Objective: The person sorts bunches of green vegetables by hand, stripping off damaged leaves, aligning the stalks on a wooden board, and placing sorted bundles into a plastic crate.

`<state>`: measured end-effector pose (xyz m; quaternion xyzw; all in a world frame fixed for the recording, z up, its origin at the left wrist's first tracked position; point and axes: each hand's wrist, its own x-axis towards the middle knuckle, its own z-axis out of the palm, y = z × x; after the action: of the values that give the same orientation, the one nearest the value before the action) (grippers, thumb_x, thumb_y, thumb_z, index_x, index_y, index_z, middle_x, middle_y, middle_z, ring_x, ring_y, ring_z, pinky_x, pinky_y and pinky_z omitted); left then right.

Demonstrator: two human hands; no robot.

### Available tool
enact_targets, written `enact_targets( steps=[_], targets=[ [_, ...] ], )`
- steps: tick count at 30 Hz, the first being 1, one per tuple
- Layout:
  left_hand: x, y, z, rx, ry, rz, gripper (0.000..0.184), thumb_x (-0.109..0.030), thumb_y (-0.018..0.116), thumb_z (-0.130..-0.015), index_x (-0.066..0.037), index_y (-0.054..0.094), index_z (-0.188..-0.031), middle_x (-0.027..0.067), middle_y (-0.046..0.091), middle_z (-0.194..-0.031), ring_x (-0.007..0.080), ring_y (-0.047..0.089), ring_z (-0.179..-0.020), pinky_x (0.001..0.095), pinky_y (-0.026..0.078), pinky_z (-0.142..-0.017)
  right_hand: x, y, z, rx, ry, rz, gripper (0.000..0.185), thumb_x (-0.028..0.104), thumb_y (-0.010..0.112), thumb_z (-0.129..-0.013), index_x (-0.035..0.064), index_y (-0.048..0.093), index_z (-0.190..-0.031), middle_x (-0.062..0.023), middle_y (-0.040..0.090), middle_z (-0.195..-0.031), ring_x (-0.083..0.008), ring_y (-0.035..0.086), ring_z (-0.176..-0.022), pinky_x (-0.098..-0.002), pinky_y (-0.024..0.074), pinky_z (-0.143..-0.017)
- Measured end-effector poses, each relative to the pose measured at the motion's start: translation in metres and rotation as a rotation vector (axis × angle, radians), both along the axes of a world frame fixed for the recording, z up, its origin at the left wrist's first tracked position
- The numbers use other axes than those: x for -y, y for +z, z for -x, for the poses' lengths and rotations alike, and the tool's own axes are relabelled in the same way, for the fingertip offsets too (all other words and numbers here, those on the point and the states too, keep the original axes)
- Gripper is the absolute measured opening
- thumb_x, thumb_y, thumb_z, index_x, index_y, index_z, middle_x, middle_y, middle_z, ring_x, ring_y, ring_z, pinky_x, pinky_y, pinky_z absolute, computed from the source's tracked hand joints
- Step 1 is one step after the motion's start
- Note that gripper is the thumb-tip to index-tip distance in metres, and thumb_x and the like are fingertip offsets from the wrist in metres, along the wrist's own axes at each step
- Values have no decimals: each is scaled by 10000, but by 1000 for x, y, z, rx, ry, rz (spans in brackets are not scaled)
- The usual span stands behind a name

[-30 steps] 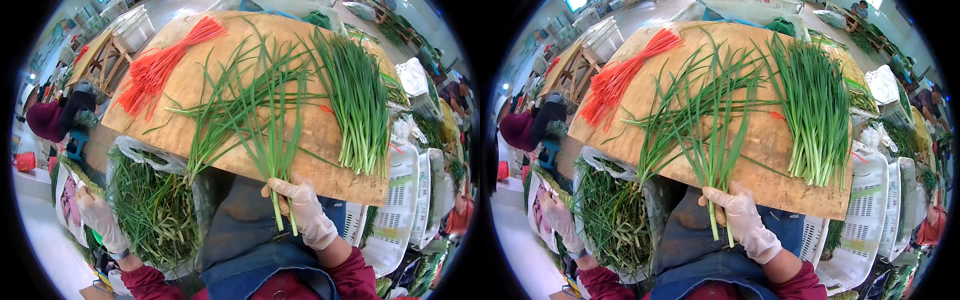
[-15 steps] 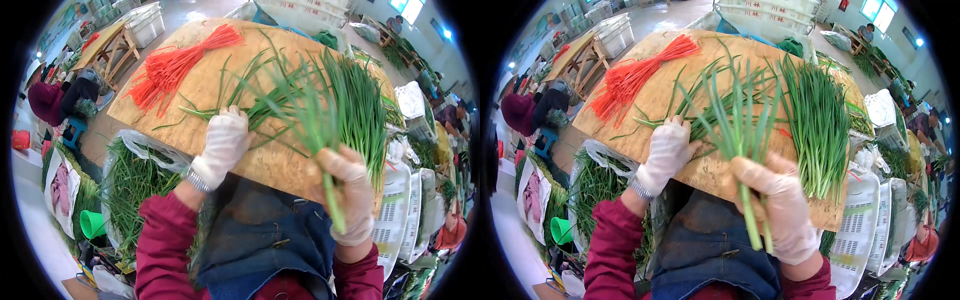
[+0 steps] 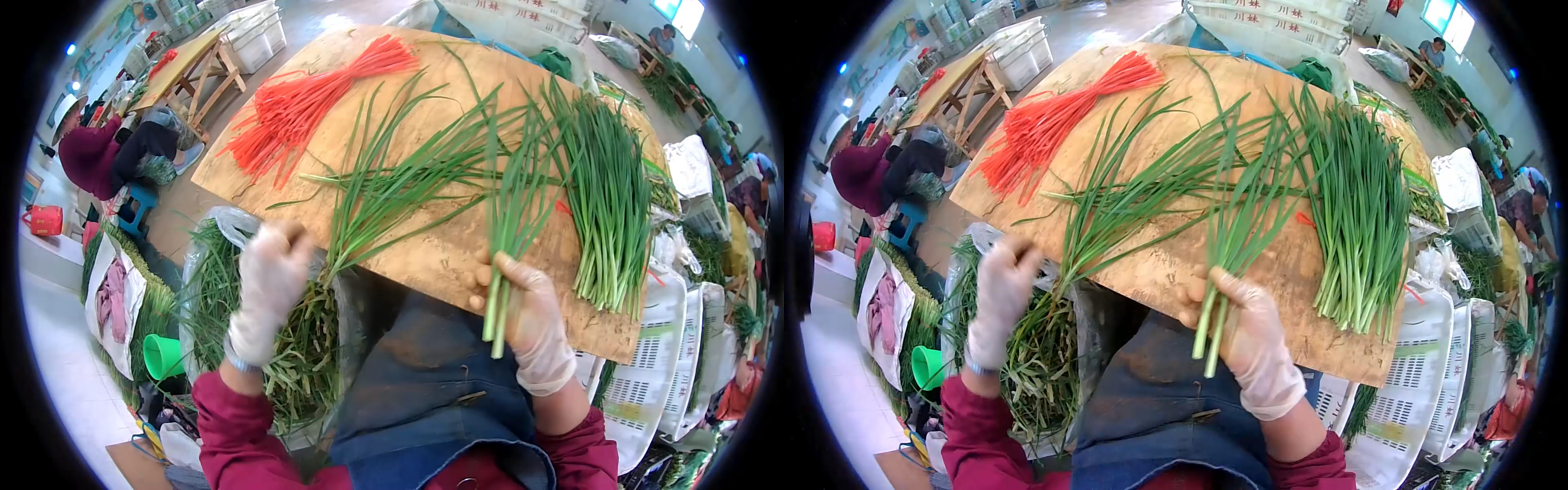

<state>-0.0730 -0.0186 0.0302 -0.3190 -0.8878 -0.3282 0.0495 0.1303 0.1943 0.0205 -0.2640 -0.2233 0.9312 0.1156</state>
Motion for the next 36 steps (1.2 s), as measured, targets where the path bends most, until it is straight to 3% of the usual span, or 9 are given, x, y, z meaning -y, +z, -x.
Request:
enact_targets(
  steps=[4, 7, 10, 14, 18, 25, 29, 33, 36],
  targets=[
    [-10, -10, -53, -487, -242, 162, 300, -76, 675, -660, -23, 562, -932, 118, 549, -855, 288, 568, -744, 365, 470, -611, 14, -10, 4, 71, 29, 101, 237, 136, 523, -881, -34, 518, -1046, -86, 566, -806, -167, 549, -670, -274, 446, -522],
    [-24, -24, -54, -657, -140, 495, 302, -68, 654, -662, 3, 560, -940, 118, 531, -851, 281, 545, -781, 350, 462, -589, 18, -3, 3, -53, 102, 198, 231, 133, 534, -876, -30, 525, -1039, -43, 517, -733, -102, 453, -548, -207, 335, -423],
    [-19, -35, -40, -655, -151, 410, 262, -55, 608, -671, -2, 576, -926, 102, 528, -822, 251, 545, -721, 324, 446, -565, 27, 11, 5, -100, 153, 177, 201, 116, 562, -856, -19, 540, -1004, -19, 499, -688, -73, 393, -470, -191, 262, -381],
    [-17, -18, -59, -359, -142, -236, 246, 16, 686, -649, -14, 607, -881, 107, 546, -751, 272, 570, -645, 357, 463, -547, 45, 11, 18, 98, 61, 2, 179, 105, 625, -812, -13, 569, -934, -30, 509, -634, -73, 382, -425, -206, 241, -366],
    [-20, -1, -92, -346, -122, -294, 223, 57, 677, -666, 3, 626, -876, 118, 571, -781, 254, 572, -639, 315, 464, -546, 60, 2, 29, 165, 190, -136, 162, 146, 656, -796, -6, 602, -805, -6, 446, -507, -77, 364, -397, -215, 254, -367],
    [-24, -8, -124, -395, -240, -260, 220, 21, 688, -646, -40, 615, -845, 69, 537, -818, 258, 521, -728, 349, 428, -638, 69, -5, 45, 153, 172, 3, 122, 98, 688, -754, 21, 619, -819, 23, 489, -552, -52, 358, -405, -211, 239, -369],
    [6, -3, -128, -136, -258, -412, 152, -17, 702, -665, -48, 585, -758, 78, 542, -788, 236, 516, -691, 332, 420, -595, 64, -1, 42, 205, 113, -113, 96, 56, 634, -780, 5, 604, -855, 34, 415, -500, -54, 330, -380, -207, 237, -363],
    [15, 2, -124, 708, 156, -887, 158, -139, 593, -838, 10, 568, -791, 42, 541, -673, 93, 475, -510, 203, 375, -453, 60, -5, 41, 129, 64, -11, 165, -2, 651, -755, -12, 602, -913, -56, 597, -678, -56, 384, -408, -208, 256, -367],
    [2, 12, -118, 1049, 263, -659, 161, -146, 569, -850, 13, 589, -836, 29, 531, -626, 87, 457, -481, 203, 350, -428, 61, -7, 38, 94, 97, -42, 215, -14, 617, -776, -33, 561, -983, -71, 609, -716, -52, 373, -398, -199, 256, -361]
  ],
)
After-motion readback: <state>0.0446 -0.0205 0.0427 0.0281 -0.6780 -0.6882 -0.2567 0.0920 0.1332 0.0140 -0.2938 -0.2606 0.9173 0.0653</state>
